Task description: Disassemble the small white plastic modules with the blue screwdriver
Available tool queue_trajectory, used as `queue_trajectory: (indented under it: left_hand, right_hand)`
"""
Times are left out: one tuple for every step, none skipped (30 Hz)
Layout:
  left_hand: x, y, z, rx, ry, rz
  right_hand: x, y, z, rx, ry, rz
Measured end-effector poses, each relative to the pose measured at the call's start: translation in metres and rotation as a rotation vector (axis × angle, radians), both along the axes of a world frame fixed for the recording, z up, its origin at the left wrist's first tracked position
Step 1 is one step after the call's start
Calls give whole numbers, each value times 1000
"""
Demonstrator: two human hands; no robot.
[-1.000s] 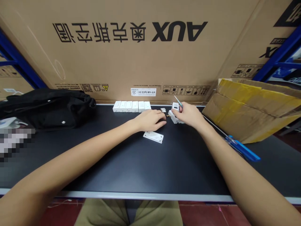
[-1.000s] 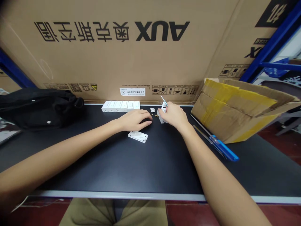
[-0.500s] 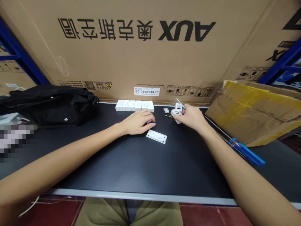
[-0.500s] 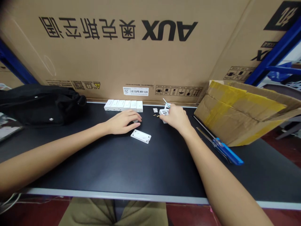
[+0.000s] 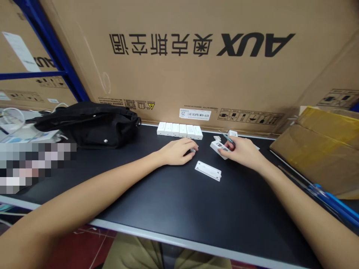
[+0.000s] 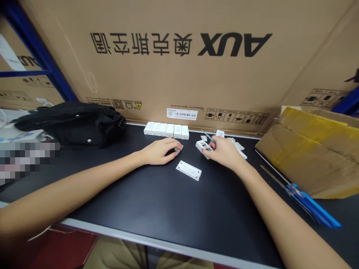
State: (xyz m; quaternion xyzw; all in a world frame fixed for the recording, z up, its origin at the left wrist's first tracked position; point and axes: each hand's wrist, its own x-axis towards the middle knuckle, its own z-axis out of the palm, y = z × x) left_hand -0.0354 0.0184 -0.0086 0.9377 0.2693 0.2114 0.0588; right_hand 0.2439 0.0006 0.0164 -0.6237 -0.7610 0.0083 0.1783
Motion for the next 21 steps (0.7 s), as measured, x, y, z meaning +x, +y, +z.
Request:
queue_trajectory:
  left_hand:
    - [0, 0, 1, -5, 0, -8]
    - [-1, -1, 1, -9, 1, -16]
    - [-1, -1, 2, -12, 3, -24]
    - [-2, -1, 2, -13, 4, -30]
    - [-2, -1, 2, -10, 4, -34]
    - [-3, -1, 3, -6, 4, -38]
    - [-3, -1, 3, -2, 4, -41]
    - [-3, -1, 3, 2, 4, -44]
    - [-3, -1, 3, 3, 4, -46]
    - [-3, 0, 3, 3, 5, -47]
    - [-3, 0, 2, 3, 6, -49]
    - [-3, 0, 2, 2, 7, -51]
    - [-3, 1, 2, 3, 7, -53]
    - [-3, 1, 2, 5, 6, -54]
    - [-3, 1, 1, 9, 5, -55]
    - [-3, 1, 1, 13, 7, -58]
    - [-3, 1, 1, 16, 10, -58]
    - [-3, 1, 1, 18, 17, -57]
    - [-3, 1, 1, 18, 24, -55]
    - [-2, 1, 2, 18, 30, -52]
    - [-2, 0, 2, 18, 35, -48]
  right_hand:
    - [3, 2, -1, -2, -9, -14]
    - [5, 3, -2, -3, -13, -31]
    - [8, 4, -2, -4, -14, -37]
    - [10, 5, -2, 0, -13, -44]
    - [11, 5, -2, 7, -11, -45]
    - [12, 5, -2, 13, -10, -42]
    - [13, 4, -1, 17, -11, -34]
    - [13, 3, 0, 13, -14, -15]
    - [13, 3, 1, 2, -20, 16]
    - [14, 2, 2, -15, -27, 56]
    - [14, 1, 4, -34, -37, 93]
    - [16, 1, 4, -54, -50, 120]
    - [17, 2, 5, -73, -66, 129]
    - [19, 2, 5, -88, -83, 121]
    - [21, 3, 4, -93, -98, 102]
    - [23, 5, 4, -83, -114, 86]
    - [24, 6, 3, -55, -125, 80]
    - [25, 6, 3, -8, -128, 82]
    - [24, 7, 3, 50, -122, 90]
    - [22, 6, 4, 109, -108, 102]
    - [18, 4, 6, 156, -89, 118]
